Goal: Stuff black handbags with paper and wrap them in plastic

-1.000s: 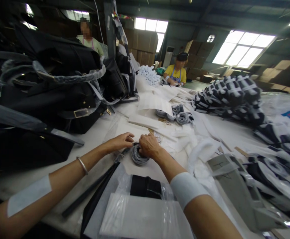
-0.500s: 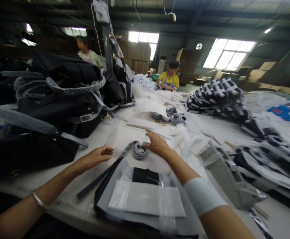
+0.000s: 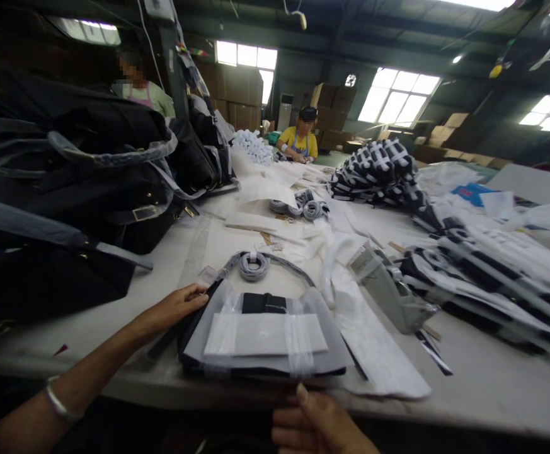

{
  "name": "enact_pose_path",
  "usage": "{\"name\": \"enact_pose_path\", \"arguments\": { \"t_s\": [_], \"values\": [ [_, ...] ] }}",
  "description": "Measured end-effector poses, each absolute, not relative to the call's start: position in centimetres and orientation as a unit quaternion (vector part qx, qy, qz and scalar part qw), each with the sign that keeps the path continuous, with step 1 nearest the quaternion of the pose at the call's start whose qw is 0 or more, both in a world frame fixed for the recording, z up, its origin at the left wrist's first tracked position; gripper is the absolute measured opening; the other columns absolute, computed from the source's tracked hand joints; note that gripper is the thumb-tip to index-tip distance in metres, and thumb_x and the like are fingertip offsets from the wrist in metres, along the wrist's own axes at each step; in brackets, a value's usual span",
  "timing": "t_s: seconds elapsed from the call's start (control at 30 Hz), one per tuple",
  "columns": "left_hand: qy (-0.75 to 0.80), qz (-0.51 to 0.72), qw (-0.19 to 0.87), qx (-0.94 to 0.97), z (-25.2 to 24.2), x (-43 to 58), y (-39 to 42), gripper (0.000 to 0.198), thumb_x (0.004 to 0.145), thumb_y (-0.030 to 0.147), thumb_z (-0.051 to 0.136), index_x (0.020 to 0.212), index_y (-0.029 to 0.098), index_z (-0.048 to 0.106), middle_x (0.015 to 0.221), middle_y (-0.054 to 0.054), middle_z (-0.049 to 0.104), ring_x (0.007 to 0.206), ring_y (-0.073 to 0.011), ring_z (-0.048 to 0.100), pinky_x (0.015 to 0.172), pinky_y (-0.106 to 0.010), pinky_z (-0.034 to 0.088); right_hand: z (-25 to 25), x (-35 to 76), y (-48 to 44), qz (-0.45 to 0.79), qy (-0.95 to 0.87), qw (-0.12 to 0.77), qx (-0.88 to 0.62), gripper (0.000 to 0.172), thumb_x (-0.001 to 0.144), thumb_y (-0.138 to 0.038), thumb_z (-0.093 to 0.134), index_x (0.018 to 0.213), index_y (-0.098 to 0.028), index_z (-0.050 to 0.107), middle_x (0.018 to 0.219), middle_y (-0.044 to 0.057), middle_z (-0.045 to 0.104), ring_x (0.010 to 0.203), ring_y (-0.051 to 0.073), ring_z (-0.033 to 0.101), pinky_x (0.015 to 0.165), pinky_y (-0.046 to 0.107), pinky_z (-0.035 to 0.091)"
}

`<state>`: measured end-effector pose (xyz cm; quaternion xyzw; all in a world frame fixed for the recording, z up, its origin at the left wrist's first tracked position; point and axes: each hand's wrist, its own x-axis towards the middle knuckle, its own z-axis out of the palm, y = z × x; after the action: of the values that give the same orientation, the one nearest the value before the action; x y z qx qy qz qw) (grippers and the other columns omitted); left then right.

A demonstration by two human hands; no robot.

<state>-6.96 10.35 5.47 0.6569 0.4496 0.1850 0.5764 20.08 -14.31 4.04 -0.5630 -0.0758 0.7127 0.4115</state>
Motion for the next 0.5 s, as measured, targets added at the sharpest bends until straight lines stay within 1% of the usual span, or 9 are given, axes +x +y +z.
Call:
{"name": "enact_pose_path", "arguments": {
  "t_s": [0.1,0.17,0.2,0.27,0.33,0.4,0.43,0.47,0.5],
  "values": [
    [0.471,0.182,0.552,0.663,5.4,-6.9,9.6,0.055,0.073,0.057,0.067,0.113,0.020,0.062,0.114,-0.008,0.070,0.115,-0.0302,0.061,0.097,-0.038,0.049,4.4,18.4,-12.5,0.717,0.025,0.479,-0.506,0.074,0.045,-0.057,0.094,0.097,-0.016,0.061,0.108,0.020,0.072,0.107,0.030,0.069,0.094,0.036,0.053],
    [0.486,0.180,0.499,0.694,5.5,-6.9,9.2,0.054,0.076,0.052,0.065,0.120,0.020,0.059,0.120,-0.009,0.067,0.116,-0.0307,0.060,0.098,-0.040,0.048,5.0,17.7,-11.8,0.713,0.039,0.502,-0.487,0.078,0.042,-0.053,0.096,0.100,-0.016,0.060,0.110,0.020,0.071,0.110,0.030,0.068,0.097,0.036,0.052],
    [0.492,0.188,0.458,0.717,5.7,-6.9,8.9,0.054,0.078,0.048,0.064,0.123,0.020,0.057,0.124,-0.010,0.065,0.116,-0.0310,0.060,0.100,-0.041,0.047,5.3,17.5,-11.7,0.716,0.031,0.502,-0.484,0.077,0.043,-0.055,0.095,0.101,-0.016,0.061,0.111,0.020,0.070,0.111,0.030,0.067,0.097,0.035,0.052],
    [0.488,0.216,0.355,0.768,6.2,-6.8,8.2,0.053,0.080,0.041,0.062,0.129,0.022,0.055,0.132,-0.010,0.060,0.121,-0.0314,0.056,0.107,-0.044,0.041,5.8,17.4,-11.9,0.730,-0.028,0.462,-0.503,0.071,0.051,-0.060,0.089,0.100,-0.015,0.063,0.110,0.019,0.071,0.104,0.028,0.069,0.091,0.035,0.055],
    [0.448,0.230,0.272,0.820,6.9,-6.6,7.3,0.053,0.082,0.037,0.063,0.132,0.025,0.054,0.138,-0.008,0.056,0.131,-0.0315,0.048,0.113,-0.044,0.034,6.7,17.9,-12.3,0.707,-0.161,0.376,-0.576,0.057,0.059,-0.058,0.085,0.092,-0.016,0.067,0.095,0.013,0.074,0.086,0.025,0.072,0.076,0.034,0.057],
    [0.380,0.203,0.238,0.871,7.5,-6.3,6.3,0.057,0.081,0.041,0.068,0.135,0.028,0.054,0.144,-0.006,0.052,0.139,-0.0310,0.039,0.118,-0.043,0.027,8.2,19.1,-12.2,0.590,-0.345,0.305,-0.663,0.038,0.065,-0.050,0.082,0.084,-0.019,0.071,0.082,0.008,0.073,0.076,0.024,0.070,0.070,0.033,0.055],
    [0.349,0.180,0.231,0.890,7.8,-5.9,5.9,0.063,0.079,0.044,0.072,0.137,0.029,0.053,0.147,-0.005,0.049,0.142,-0.0311,0.036,0.120,-0.043,0.023,9.1,20.0,-11.9,0.503,-0.435,0.292,-0.688,0.031,0.066,-0.046,0.082,0.084,-0.022,0.073,0.082,0.007,0.073,0.079,0.025,0.069,0.075,0.035,0.054],
    [0.323,0.157,0.225,0.906,8.0,-5.4,5.4,0.070,0.075,0.048,0.076,0.138,0.030,0.051,0.150,-0.005,0.047,0.144,-0.0313,0.032,0.121,-0.043,0.019,9.9,20.9,-11.4,0.413,-0.514,0.288,-0.695,0.029,0.067,-0.043,0.082,0.089,-0.025,0.075,0.090,0.007,0.074,0.089,0.027,0.068,0.084,0.037,0.052],
    [0.302,0.136,0.216,0.918,8.2,-4.8,5.0,0.078,0.072,0.052,0.079,0.140,0.030,0.049,0.152,-0.006,0.044,0.146,-0.0316,0.028,0.122,-0.044,0.015,10.6,21.9,-10.7,0.336,-0.577,0.289,-0.686,0.038,0.066,-0.042,0.084,0.100,-0.027,0.076,0.104,0.007,0.074,0.103,0.030,0.065,0.095,0.039,0.048]
  ]
}}
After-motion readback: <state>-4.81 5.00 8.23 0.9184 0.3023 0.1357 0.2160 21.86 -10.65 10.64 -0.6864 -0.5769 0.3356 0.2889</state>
